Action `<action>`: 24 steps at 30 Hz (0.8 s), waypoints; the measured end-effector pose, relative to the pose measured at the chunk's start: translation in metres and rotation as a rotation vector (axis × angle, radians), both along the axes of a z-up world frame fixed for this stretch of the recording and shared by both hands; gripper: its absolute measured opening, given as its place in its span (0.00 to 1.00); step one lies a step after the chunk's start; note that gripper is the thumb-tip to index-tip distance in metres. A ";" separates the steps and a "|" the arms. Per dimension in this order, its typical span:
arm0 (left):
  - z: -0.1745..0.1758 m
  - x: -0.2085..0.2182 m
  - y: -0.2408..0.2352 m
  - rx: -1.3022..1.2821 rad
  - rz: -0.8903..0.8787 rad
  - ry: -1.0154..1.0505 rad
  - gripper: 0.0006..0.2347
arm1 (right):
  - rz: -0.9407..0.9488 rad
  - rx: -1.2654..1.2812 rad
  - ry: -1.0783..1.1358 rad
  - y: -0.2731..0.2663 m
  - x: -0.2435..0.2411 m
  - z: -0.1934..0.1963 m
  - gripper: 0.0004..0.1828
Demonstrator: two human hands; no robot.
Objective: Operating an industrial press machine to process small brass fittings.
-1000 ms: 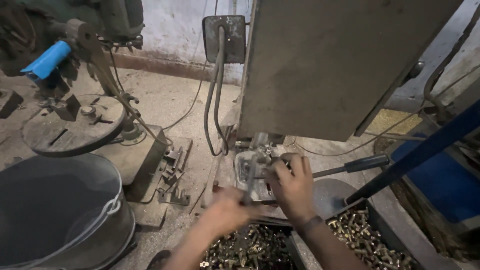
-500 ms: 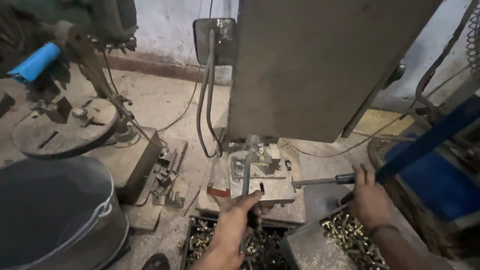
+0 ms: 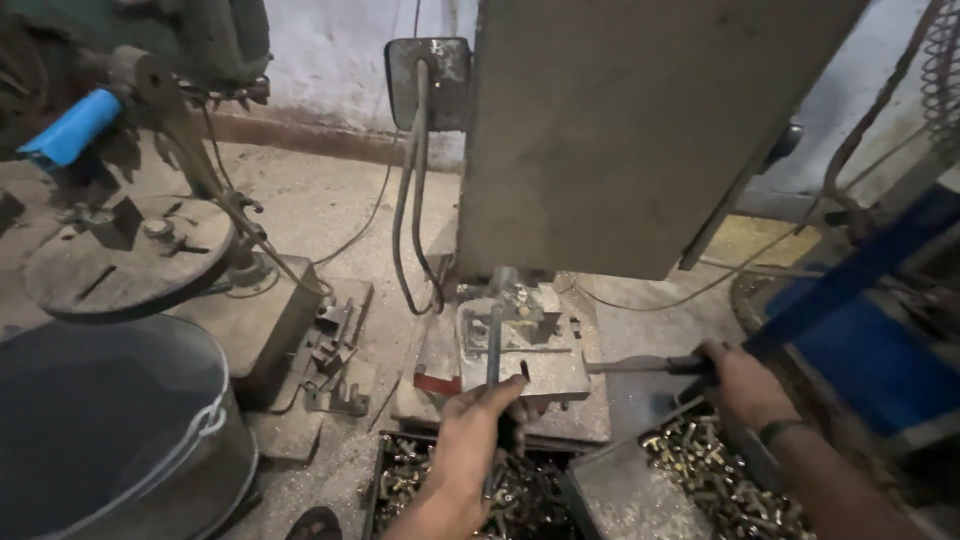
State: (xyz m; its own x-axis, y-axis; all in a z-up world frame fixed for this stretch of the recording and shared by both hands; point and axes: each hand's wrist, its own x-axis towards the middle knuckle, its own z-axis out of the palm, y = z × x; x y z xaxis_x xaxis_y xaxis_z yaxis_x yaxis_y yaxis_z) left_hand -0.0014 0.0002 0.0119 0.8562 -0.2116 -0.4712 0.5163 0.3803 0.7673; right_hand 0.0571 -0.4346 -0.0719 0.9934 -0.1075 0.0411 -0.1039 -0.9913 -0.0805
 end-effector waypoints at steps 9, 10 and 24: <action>-0.048 0.017 0.000 0.332 -0.057 -0.179 0.15 | -0.392 0.363 -0.430 -0.031 -0.046 -0.122 0.28; -0.060 0.022 0.001 0.462 -0.138 -0.331 0.14 | -0.333 0.253 -0.146 -0.064 -0.050 -0.179 0.32; -0.009 0.052 0.061 1.209 -0.206 -0.599 0.13 | -0.194 0.013 0.306 0.001 -0.036 -0.262 0.29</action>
